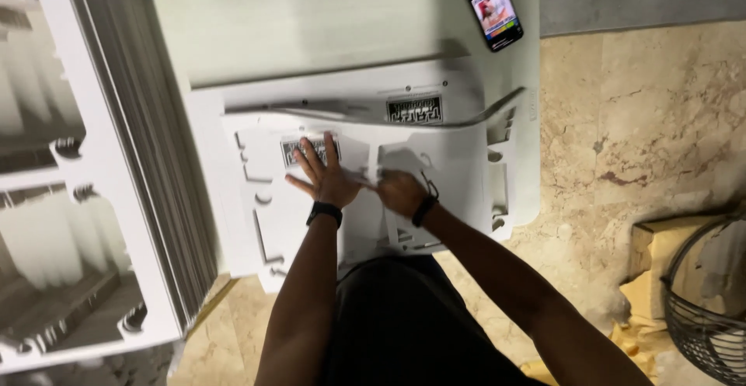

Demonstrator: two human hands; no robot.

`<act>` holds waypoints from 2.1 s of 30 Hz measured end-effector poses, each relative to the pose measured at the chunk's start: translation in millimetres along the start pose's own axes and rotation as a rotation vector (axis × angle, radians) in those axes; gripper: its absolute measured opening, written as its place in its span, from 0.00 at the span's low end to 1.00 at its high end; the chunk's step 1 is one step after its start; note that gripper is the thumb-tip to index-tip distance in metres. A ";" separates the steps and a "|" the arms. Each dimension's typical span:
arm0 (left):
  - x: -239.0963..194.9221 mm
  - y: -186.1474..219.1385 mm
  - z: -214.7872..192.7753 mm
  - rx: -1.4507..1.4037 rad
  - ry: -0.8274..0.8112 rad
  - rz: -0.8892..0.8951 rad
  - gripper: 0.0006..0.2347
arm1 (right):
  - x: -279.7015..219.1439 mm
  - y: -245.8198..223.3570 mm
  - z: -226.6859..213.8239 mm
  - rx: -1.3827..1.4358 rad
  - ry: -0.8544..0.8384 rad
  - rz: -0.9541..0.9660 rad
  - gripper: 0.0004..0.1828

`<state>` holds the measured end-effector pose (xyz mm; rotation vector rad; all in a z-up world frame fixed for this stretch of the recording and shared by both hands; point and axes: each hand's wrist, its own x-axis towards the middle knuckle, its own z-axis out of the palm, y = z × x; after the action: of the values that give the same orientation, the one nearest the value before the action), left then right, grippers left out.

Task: Removing the excess outer frame from die-cut cardboard sheets and stacking the results.

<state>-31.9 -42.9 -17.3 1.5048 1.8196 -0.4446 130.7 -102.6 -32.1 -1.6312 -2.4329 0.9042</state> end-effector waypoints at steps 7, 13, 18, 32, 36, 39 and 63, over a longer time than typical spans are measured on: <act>-21.4 -17.4 -19.0 -0.088 -0.034 0.136 0.54 | 11.6 3.2 -39.2 0.614 -0.044 0.386 0.24; -38.1 -5.5 -29.1 0.002 -0.054 0.159 0.61 | 33.5 -3.8 -64.3 0.632 -0.279 0.605 0.22; -34.5 -0.6 -26.1 0.035 -0.057 0.118 0.61 | 38.7 -10.0 -55.7 0.639 -0.285 0.697 0.21; -26.3 -14.8 -13.1 0.054 0.043 0.183 0.62 | -74.9 -30.5 -44.6 0.243 0.138 0.513 0.25; -19.3 -43.5 7.2 -0.002 0.057 0.280 0.58 | -55.1 -20.2 -53.9 0.427 0.090 0.474 0.21; -18.8 -91.5 18.4 0.001 0.219 0.572 0.32 | -38.2 -16.8 -54.9 0.465 0.056 0.444 0.20; -27.2 -174.7 -96.1 -0.066 0.077 0.208 0.28 | -66.7 30.0 16.4 0.058 0.536 0.446 0.23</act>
<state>-225.9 -43.1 36.3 1.6644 1.6955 -0.2269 178.0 -159.5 -43.9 -2.1001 -1.7118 0.4712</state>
